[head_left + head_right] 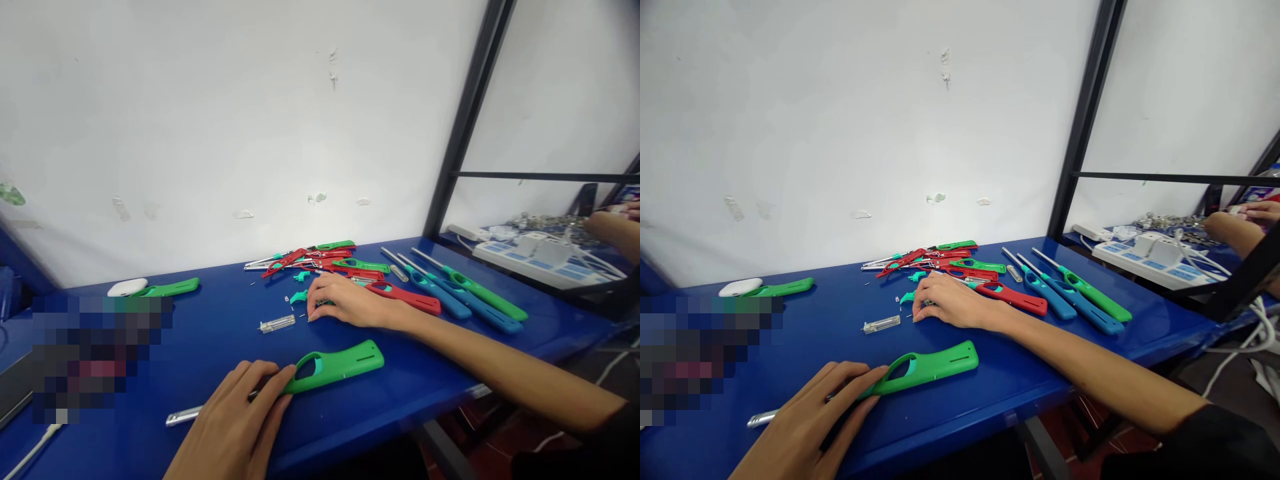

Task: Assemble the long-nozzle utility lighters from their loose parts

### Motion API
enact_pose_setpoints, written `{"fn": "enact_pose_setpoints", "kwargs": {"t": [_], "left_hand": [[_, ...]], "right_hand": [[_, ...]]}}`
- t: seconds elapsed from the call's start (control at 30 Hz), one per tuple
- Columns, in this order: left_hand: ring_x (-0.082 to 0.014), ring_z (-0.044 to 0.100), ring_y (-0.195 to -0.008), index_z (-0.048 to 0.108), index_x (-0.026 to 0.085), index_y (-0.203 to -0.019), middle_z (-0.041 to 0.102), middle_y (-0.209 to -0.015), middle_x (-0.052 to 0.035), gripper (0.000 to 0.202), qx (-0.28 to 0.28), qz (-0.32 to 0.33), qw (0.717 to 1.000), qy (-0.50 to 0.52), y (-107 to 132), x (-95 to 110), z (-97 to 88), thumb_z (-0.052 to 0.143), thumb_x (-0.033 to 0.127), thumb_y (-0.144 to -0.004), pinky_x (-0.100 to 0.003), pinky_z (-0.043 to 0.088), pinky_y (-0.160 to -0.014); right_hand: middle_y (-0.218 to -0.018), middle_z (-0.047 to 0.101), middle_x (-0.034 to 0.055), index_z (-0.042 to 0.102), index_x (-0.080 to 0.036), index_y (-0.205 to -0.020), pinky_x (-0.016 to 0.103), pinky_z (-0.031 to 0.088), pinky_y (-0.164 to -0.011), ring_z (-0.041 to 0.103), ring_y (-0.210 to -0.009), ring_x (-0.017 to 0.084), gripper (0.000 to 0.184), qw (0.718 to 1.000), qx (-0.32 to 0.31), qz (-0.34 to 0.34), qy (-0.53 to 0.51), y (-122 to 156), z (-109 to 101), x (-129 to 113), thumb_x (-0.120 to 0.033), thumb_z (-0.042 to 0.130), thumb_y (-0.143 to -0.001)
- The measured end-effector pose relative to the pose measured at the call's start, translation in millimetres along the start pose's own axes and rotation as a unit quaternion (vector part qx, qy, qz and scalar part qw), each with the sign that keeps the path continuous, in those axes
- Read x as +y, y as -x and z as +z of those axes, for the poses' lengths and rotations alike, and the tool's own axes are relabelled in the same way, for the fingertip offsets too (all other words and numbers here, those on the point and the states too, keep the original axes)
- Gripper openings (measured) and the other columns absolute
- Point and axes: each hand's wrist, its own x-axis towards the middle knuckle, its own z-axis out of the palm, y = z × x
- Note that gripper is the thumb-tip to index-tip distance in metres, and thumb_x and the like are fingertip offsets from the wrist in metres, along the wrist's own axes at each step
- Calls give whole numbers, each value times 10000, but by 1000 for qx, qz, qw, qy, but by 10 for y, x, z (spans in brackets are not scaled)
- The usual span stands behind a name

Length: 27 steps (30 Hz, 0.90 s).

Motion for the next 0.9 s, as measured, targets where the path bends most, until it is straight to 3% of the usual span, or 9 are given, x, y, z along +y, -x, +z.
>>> {"fn": "enact_pose_setpoints", "kwargs": {"t": [0.27, 0.57, 0.63, 0.73, 0.83, 0.9], "left_hand": [[-203, 761, -987, 708, 299, -1288, 780, -1125, -30, 407, 8, -13, 1000, 17, 15, -18, 21, 341, 287, -1111, -341, 639, -944], [-209, 760, -994, 707, 302, -1304, 775, -1128, -24, 377, 24, -17, 999, 16, 17, 1, 99, 381, 290, -1114, -359, 649, -931], [-210, 759, -998, 696, 287, -1328, 775, -1132, -32, 380, 23, -20, 999, 15, 19, 10, 106, 382, 300, -1115, -349, 650, -924], [-211, 762, -998, 691, 276, -1343, 782, -1131, -38, 396, 21, -16, 1000, 3, 37, 11, 76, 365, 304, -1119, -341, 652, -917], [-214, 762, -1017, 732, 291, -1255, 786, -1154, -27, 405, 14, -1, 1000, -12, 36, 3, 21, 352, 282, -1115, -351, 646, -940], [-214, 766, -1009, 759, 298, -1171, 791, -1151, -18, 417, 13, 5, 1000, -20, 18, -2, -2, 346, 277, -1115, -350, 648, -934]], "right_hand": [[-1001, 725, 43, 710, -215, -974, 348, 481, -890, 639, -965, 209, 124, 997, 41, 39, -51, 24, -90, -92, -313, 662, -1032], [-974, 690, 55, 639, -206, -984, 345, 449, -785, 587, -848, 196, 192, 994, 36, 76, -74, 21, -259, -260, -346, 535, -1064], [-963, 699, 56, 629, -207, -989, 345, 449, -784, 595, -850, 198, 196, 993, 0, 81, -87, 53, -369, -311, -344, 512, -1066], [-856, 704, 28, 643, -203, -946, 316, 456, -724, 630, -780, 181, 169, 981, -115, 95, -122, 124, -588, -360, -302, 538, -1033], [-796, 710, 14, 680, -192, -893, 286, 473, -669, 667, -725, 169, 107, 946, -257, 116, -160, 210, -792, -338, -238, 606, -955], [-784, 711, 14, 696, -188, -883, 278, 479, -651, 673, -711, 167, 96, 923, -317, 132, -175, 262, -876, -293, -232, 625, -929]]}}
